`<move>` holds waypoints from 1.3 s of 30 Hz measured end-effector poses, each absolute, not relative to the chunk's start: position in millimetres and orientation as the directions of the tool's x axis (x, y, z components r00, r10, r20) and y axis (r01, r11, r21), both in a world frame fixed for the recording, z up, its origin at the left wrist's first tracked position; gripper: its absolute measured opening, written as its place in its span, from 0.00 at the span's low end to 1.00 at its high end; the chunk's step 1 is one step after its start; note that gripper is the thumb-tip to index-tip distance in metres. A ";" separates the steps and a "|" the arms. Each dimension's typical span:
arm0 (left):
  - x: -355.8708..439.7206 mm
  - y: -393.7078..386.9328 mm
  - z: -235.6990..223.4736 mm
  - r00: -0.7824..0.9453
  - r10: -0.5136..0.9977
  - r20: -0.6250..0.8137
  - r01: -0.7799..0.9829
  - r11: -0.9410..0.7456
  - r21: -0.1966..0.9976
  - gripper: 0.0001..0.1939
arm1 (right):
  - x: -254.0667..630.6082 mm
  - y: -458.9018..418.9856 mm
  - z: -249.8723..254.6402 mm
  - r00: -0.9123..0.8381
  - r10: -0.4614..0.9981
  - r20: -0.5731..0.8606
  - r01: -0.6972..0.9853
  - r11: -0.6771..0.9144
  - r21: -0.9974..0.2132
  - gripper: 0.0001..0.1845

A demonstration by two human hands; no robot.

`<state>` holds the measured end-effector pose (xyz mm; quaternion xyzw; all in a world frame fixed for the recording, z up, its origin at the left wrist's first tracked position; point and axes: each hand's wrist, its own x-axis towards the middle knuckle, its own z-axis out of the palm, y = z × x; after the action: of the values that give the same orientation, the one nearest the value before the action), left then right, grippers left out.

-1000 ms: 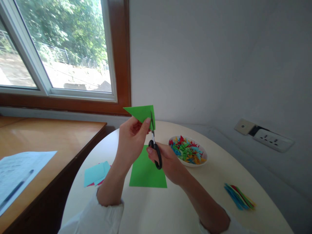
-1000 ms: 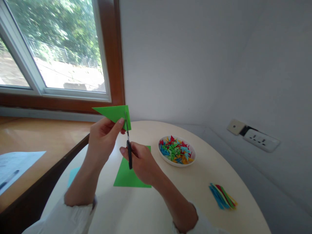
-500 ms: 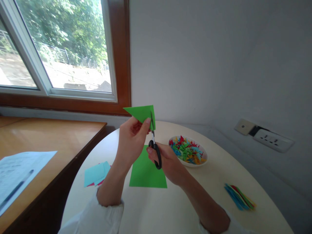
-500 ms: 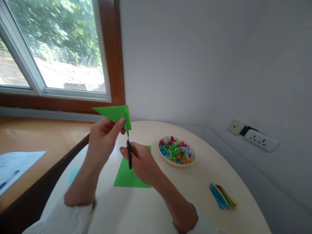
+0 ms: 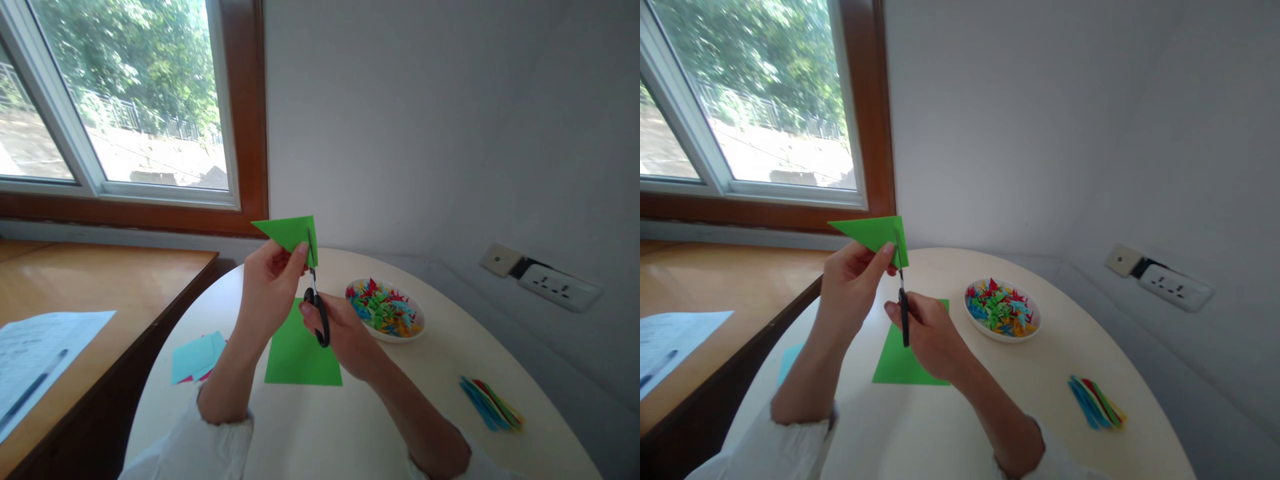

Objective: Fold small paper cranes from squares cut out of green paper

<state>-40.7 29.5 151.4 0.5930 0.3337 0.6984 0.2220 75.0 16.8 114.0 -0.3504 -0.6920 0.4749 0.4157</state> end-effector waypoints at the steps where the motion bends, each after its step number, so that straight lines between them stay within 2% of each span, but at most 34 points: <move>1: -40.6 29.5 151.4 -0.199 0.707 0.679 0.086 -0.677 0.731 0.10 | 74.8 16.6 113.9 -0.408 0.881 0.241 0.090 0.302 -0.949 0.23; 30: -41.2 28.0 152.7 -0.188 0.720 0.668 0.098 -0.663 0.742 0.12 | 74.8 17.2 112.3 -0.401 0.883 0.243 0.075 0.296 -0.952 0.22; 39: -41.0 27.4 153.0 -0.225 0.724 0.652 0.044 -0.661 0.749 0.12 | 75.0 16.4 112.9 -0.401 0.886 0.232 0.093 0.291 -0.952 0.22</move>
<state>-41.0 27.4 153.0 0.5742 0.3341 0.7078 0.2401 75.0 16.4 112.9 -0.3561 -0.6876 0.4772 0.4156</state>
